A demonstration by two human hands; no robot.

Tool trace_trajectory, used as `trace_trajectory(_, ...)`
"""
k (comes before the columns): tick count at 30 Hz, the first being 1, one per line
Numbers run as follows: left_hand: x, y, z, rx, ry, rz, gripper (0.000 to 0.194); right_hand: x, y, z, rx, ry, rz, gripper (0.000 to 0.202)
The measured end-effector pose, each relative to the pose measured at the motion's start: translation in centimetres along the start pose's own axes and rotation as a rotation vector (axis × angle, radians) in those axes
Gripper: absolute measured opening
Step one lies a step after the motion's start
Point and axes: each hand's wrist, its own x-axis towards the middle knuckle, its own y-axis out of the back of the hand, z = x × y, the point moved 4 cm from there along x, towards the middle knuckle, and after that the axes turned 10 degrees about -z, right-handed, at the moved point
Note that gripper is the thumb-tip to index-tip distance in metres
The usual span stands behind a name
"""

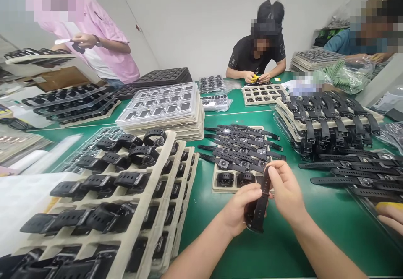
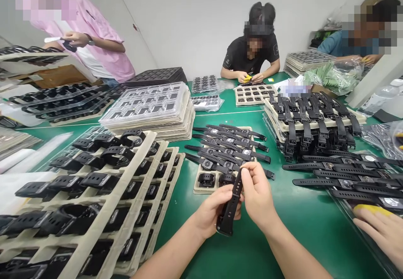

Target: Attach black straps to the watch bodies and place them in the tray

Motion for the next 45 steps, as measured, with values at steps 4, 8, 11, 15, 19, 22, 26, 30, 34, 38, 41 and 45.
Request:
trace_trajectory(4,0.1,-0.4,-0.4,-0.041,0.014,-0.055,0.029,0.2,0.6,-0.5,-0.046,0.043,0.106,0.027)
trace_trajectory(8,0.3,-0.6,-0.5,-0.042,0.023,-0.114,0.029,0.4,0.7,-0.6,-0.041,0.068,0.139,0.027)
trace_trajectory(11,0.3,-0.5,-0.8,-0.029,0.048,-0.143,0.028,0.4,0.9,-0.3,-0.048,0.074,0.165,0.026)
trace_trajectory(15,0.3,-0.5,-1.0,-0.039,0.068,-0.156,0.028,0.5,1.1,0.0,-0.057,0.079,0.179,0.025)
trace_trajectory(19,0.2,-0.7,-0.8,-0.06,0.066,-0.141,0.025,0.7,1.1,0.2,-0.06,0.07,0.179,0.026)
trace_trajectory(22,0.2,-0.8,-0.8,-0.075,0.071,-0.126,0.023,0.9,1.3,0.1,-0.068,0.076,0.207,0.027)
trace_trajectory(26,0.2,-0.9,-0.9,-0.089,0.079,-0.121,0.023,1.2,1.5,0.0,-0.069,0.063,0.228,0.027)
trace_trajectory(30,0.1,-1.1,-0.9,-0.071,0.08,-0.105,0.024,1.2,1.3,0.0,-0.081,0.054,0.209,0.026)
trace_trajectory(34,-0.3,-1.0,0.2,0.222,-0.017,0.034,0.025,1.2,1.2,0.0,-0.068,0.067,0.109,0.027)
trace_trajectory(38,-1.7,-1.0,3.4,1.012,-0.431,0.396,0.014,0.8,0.3,-0.2,-0.16,0.108,-0.199,0.035)
trace_trajectory(41,-2.5,-1.8,4.4,1.535,-0.683,0.477,0.011,0.2,-0.6,-0.2,-0.257,0.061,-0.321,0.03)
trace_trajectory(45,-2.7,-2.2,4.1,1.753,-0.802,0.474,0.015,0.0,-1.0,0.0,-0.192,-0.011,-0.19,0.029)
